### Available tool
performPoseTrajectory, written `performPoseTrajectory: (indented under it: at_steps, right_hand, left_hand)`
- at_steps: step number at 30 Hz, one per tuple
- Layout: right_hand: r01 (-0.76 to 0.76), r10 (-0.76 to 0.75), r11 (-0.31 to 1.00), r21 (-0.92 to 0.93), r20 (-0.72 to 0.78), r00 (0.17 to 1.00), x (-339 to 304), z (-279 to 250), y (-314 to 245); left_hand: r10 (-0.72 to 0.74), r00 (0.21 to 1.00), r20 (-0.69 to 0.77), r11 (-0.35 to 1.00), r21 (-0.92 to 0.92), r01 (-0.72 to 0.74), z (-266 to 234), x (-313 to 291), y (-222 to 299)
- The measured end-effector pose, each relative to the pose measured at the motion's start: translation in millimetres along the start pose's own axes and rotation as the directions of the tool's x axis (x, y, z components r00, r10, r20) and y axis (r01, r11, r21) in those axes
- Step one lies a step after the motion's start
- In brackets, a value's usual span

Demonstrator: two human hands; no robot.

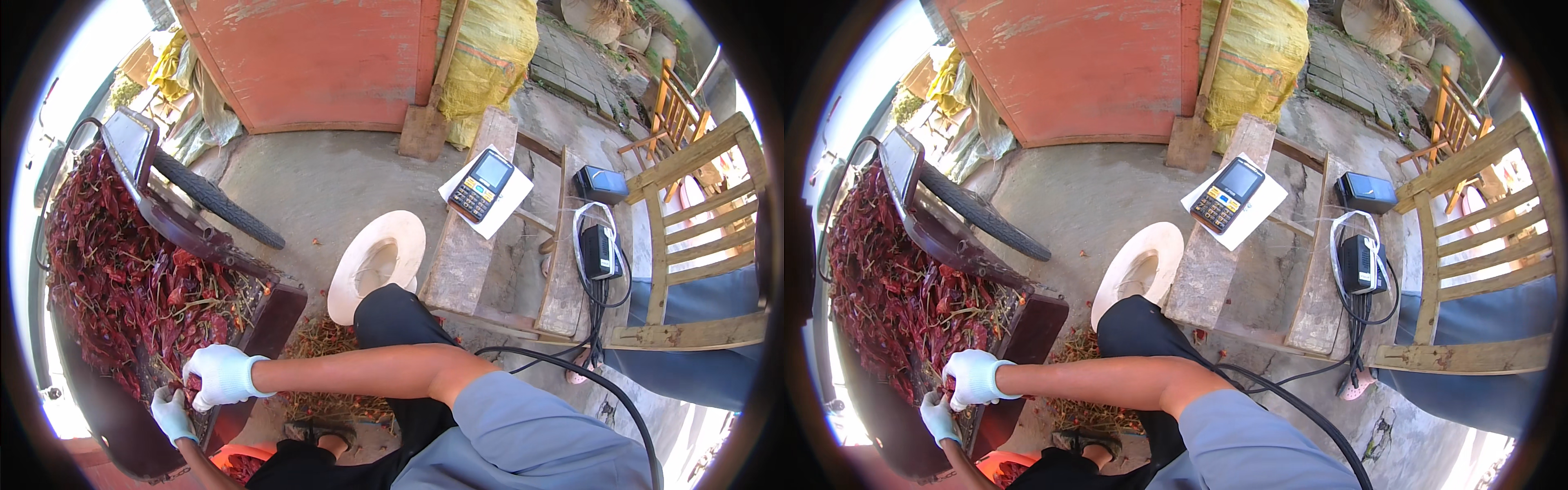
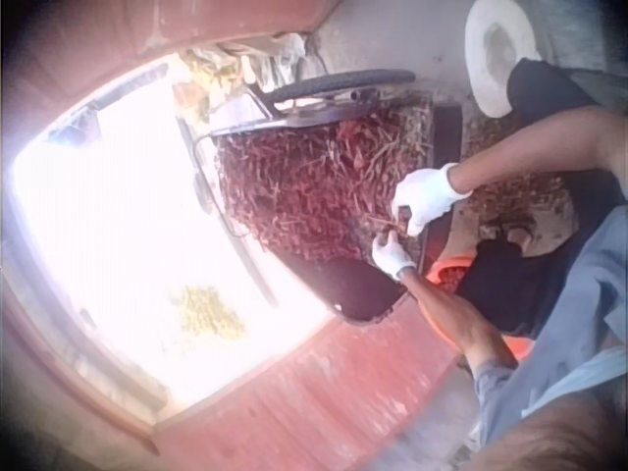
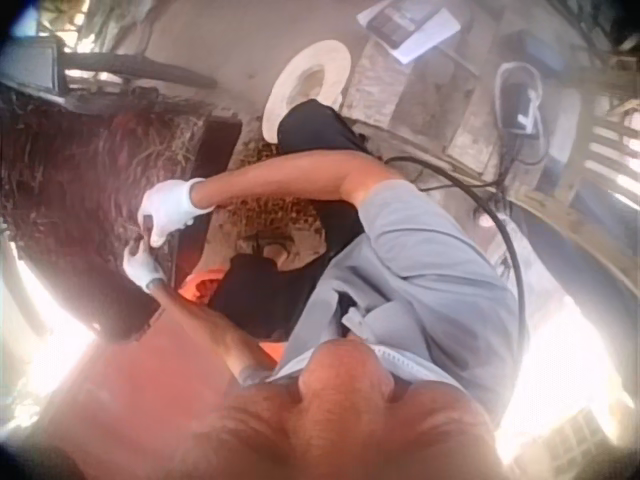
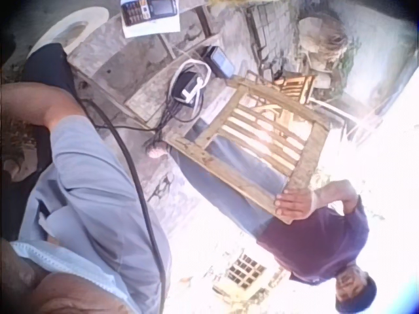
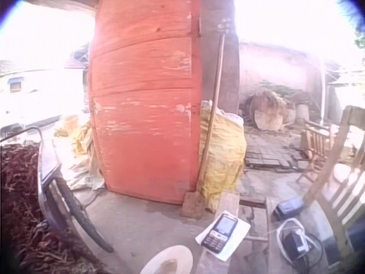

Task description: The person deseeded dried red peppers by opening them with a knife and by hand, removing the seeds, and placing the empty pepper skins into an orange bowl.

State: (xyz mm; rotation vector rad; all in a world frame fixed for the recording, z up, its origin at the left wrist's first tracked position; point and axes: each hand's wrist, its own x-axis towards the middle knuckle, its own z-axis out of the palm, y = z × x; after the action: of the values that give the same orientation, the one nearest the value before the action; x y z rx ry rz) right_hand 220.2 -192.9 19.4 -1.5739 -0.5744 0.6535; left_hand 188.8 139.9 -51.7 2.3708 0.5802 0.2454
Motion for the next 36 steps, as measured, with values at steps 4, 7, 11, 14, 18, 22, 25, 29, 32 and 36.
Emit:
performPoseTrajectory:
  at_steps: [4,7,11,14,18,22,25,29,32,36]
  right_hand:
    - [-0.032,0.032,0.999,0.001,-0.022,0.999,-5,-7,-11]
    - [0.078,-0.07,0.996,0.044,-0.158,0.985,14,0,11]
    - [0.07,-0.039,0.987,0.143,-0.207,0.978,8,-6,6]
    - [0.167,-0.097,0.957,0.238,-0.28,0.955,10,-6,9]
    - [0.19,-0.141,0.969,0.155,-0.283,0.949,-7,-15,5]
    - [0.225,-0.213,0.974,0.023,-0.245,0.946,0,-7,3]
    - [0.21,-0.217,0.976,-0.055,-0.235,0.947,-4,-9,5]
    - [0.222,-0.252,0.965,-0.142,-0.255,0.934,-3,-8,9]
    - [0.279,-0.304,0.952,-0.125,-0.277,0.912,2,-7,10]
    - [0.321,-0.327,0.945,-0.067,-0.225,0.918,0,-6,11]
  left_hand:
    - [0.062,0.993,-0.099,0.973,0.226,-0.038,-7,-17,19]
    - [0.166,0.97,-0.178,0.973,0.192,-0.132,-23,-17,33]
    - [0.06,0.992,-0.115,0.915,-0.391,-0.101,-27,-46,69]
    - [0.084,0.991,0.105,0.83,-0.557,-0.012,-10,-84,114]
    - [0.17,0.961,0.217,0.808,-0.589,-0.01,26,-98,140]
    - [-0.036,0.97,0.241,0.836,-0.524,0.161,16,-124,161]
    - [-0.048,0.975,0.216,0.87,-0.47,0.147,23,-118,150]
    - [-0.062,0.973,0.223,0.859,-0.484,0.166,28,-114,149]
    - [-0.066,0.972,0.227,0.837,-0.518,0.178,30,-112,149]
    - [-0.069,0.961,0.268,0.79,-0.573,0.217,25,-111,146]
